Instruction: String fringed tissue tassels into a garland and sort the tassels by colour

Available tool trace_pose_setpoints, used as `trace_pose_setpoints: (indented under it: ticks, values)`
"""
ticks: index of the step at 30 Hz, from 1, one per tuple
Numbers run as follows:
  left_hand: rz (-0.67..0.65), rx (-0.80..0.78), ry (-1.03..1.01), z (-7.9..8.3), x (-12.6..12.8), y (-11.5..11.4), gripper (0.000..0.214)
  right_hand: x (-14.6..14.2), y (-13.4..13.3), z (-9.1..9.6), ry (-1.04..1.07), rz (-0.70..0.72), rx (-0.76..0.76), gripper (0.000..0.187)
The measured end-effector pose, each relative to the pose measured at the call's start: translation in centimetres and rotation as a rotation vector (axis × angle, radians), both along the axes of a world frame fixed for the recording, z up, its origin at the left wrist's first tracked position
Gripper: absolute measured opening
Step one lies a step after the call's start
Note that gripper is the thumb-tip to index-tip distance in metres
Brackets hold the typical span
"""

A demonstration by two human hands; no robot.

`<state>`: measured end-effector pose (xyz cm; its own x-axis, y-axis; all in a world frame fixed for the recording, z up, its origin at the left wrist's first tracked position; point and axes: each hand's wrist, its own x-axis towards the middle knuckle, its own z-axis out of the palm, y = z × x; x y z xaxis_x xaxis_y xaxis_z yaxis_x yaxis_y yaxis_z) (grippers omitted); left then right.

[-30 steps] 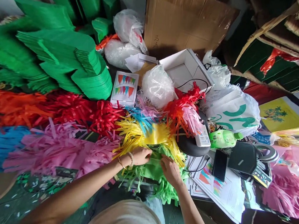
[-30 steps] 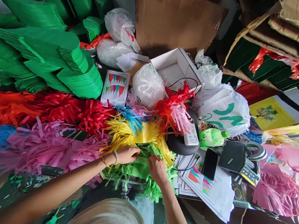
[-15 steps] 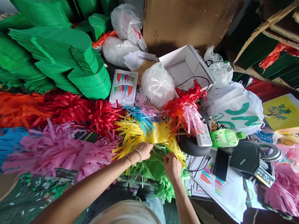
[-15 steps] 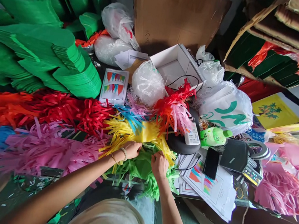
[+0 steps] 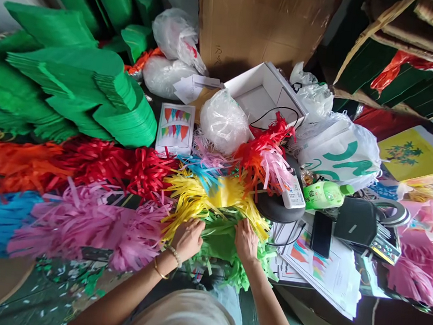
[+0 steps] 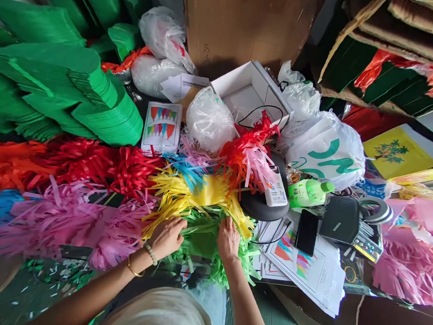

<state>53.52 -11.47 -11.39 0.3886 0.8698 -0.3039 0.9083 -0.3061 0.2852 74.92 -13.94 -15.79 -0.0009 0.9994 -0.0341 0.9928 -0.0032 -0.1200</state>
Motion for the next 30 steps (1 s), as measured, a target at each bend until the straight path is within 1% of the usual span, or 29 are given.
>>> trace_pose_setpoints:
  ticks: [3,6,8,9,10,11,12,13,14,16,17,19,21,23,25,27,30]
  values:
    - [0.054,-0.011,0.057,1.1,-2.6,1.6,0.016,0.2,-0.1,-0.3,-0.005,0.019,0.012,0.023]
    - [0.148,0.014,0.138,3.2,-5.3,3.9,0.019,0.3,-0.1,-0.7,-0.011,0.029,0.024,0.022]
    - [0.25,0.122,0.179,4.7,-5.5,4.7,0.028,0.3,-0.1,-1.0,-0.018,0.035,0.03,0.022]
    - [0.29,0.206,0.167,5.2,-5.0,4.6,0.032,0.3,-0.1,-1.0,-0.023,0.038,0.033,0.022]
    - [0.313,0.318,0.113,5.3,-3.9,4.1,0.035,0.4,-0.1,-1.1,-0.028,0.042,0.036,0.023]
    - [0.284,0.413,0.016,5.1,-2.4,3.4,0.037,0.4,0.0,-1.1,-0.033,0.048,0.039,0.024]
    - [0.171,0.43,-0.124,4.4,-0.6,2.4,0.035,0.4,0.0,-1.0,-0.038,0.056,0.041,0.024]
    - [0.03,0.389,-0.265,3.4,1.2,1.2,0.034,0.5,0.0,-0.9,-0.044,0.065,0.044,0.025]
    - [-0.082,0.339,-0.361,2.2,3.0,0.0,0.034,0.5,0.0,-0.8,-0.049,0.075,0.047,0.025]
    - [-0.161,0.316,-0.395,-0.6,5.5,-2.1,0.043,0.6,0.0,-0.5,-0.058,0.098,0.054,0.026]
    - [-0.18,0.31,-0.402,-2.0,6.2,-2.8,0.05,0.7,0.0,-0.4,-0.06,0.112,0.057,0.026]
    - [-0.208,0.294,-0.396,-4.1,6.2,-3.7,0.061,1.0,0.1,-0.3,-0.057,0.144,0.062,0.025]
    - [-0.226,0.269,-0.384,-5.2,5.2,-3.9,0.066,1.3,0.3,-0.4,-0.048,0.178,0.068,0.023]
    - [-0.254,0.251,-0.378,-5.7,4.1,-3.7,0.066,1.8,0.6,-0.5,-0.036,0.203,0.074,0.022]
    - [-0.287,0.249,-0.379,-5.8,3.3,-3.4,0.065,2.1,0.8,-0.4,-0.028,0.212,0.083,0.023]
    - [-0.296,0.278,-0.376,-5.9,3.2,-3.1,0.064,2.2,0.5,0.0,-0.023,0.211,0.098,0.023]
    - [-0.283,0.338,-0.365,-6.3,3.6,-2.6,0.067,1.8,-0.6,1.0,-0.013,0.24,0.128,0.022]
